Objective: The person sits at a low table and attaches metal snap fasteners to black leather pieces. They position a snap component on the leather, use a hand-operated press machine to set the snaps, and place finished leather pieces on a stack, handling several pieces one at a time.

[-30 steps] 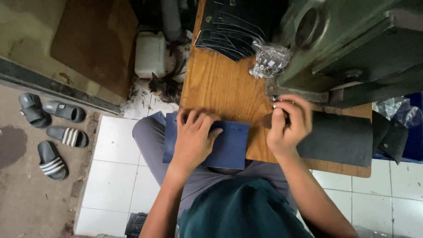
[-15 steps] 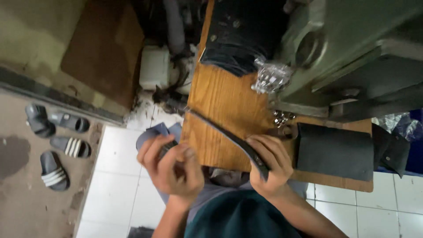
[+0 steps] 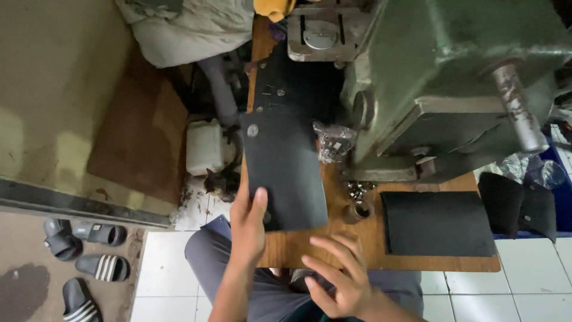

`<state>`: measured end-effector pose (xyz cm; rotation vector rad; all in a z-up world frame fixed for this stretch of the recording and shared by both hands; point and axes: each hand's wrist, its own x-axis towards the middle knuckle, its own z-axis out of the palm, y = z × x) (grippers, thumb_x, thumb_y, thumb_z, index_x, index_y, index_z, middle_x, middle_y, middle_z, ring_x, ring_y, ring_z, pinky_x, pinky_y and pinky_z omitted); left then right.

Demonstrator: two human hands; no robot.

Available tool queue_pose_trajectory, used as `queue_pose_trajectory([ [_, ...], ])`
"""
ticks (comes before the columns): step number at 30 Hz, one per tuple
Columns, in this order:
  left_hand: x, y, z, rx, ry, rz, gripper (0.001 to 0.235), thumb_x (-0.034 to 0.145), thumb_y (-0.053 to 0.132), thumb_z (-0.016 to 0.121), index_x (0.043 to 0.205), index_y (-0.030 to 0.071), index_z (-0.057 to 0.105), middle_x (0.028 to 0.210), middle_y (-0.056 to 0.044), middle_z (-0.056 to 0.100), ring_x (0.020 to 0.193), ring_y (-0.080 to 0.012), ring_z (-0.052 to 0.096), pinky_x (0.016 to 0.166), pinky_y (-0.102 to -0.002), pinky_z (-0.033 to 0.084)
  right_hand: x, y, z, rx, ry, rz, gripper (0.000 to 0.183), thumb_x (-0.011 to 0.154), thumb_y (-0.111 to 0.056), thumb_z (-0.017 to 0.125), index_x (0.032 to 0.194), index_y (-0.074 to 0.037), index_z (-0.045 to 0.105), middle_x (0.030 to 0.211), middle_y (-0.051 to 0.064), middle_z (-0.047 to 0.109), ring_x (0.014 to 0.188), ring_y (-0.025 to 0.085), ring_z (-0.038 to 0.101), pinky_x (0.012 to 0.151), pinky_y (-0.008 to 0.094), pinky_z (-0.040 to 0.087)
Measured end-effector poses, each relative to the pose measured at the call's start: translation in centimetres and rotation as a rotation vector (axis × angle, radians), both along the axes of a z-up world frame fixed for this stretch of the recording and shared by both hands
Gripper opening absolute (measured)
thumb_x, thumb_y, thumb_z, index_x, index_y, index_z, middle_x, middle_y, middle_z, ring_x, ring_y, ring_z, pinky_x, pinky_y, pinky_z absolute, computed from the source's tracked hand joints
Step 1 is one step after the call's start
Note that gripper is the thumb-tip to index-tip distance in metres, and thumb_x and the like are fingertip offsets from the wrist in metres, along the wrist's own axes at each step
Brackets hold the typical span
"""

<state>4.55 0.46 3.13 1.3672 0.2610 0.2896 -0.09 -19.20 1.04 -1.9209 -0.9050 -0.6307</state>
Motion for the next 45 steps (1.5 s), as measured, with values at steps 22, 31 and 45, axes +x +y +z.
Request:
queue_pose_trajectory([
  [22,27.9,1.4,-5.1,1.175,-0.150,0.291,0.050,0.098,0.035,0.071,0.140,0.012,0.057,0.138,-0.018,0.056,0.122,-0.0402,0.048,0.099,-0.053,0.042,-1.1,-7.2,-0.1,0.075,0.154,0.027,0.033,0.076,-0.019,0.069,0.104,-0.003,0.073,0.113,0.019,0.066,0.095,0.032,0.065,0.090,0.046,0.055],
  [31,8.0,-5.2,-1.3,1.114,-0.379,0.115,0.037,0.102,0.017,0.063,0.133,-0.001,0.055,0.125,-0.021,0.055,0.119,-0.0385,0.052,0.109,-0.051,0.037,2.1,-16.7,-5.0,-0.035,0.115,-0.811,0.021,0.091,-0.020,0.070,0.110,-0.010,0.071,0.116,0.011,0.062,0.105,0.027,0.057,0.095,0.041,0.046],
  [45,-0.1,-10.6,-4.4,1.060,0.039,-0.123,0.050,0.085,0.030,0.084,0.121,0.004,0.062,0.086,-0.007,0.076,0.054,-0.0214,0.066,0.046,-0.034,0.050,2.9,-21.7,-4.2,-0.339,0.473,-1.010,0.065,0.097,-0.038,0.070,0.136,0.012,0.054,0.131,0.027,0.038,0.118,0.042,0.036,0.102,0.052,0.034],
])
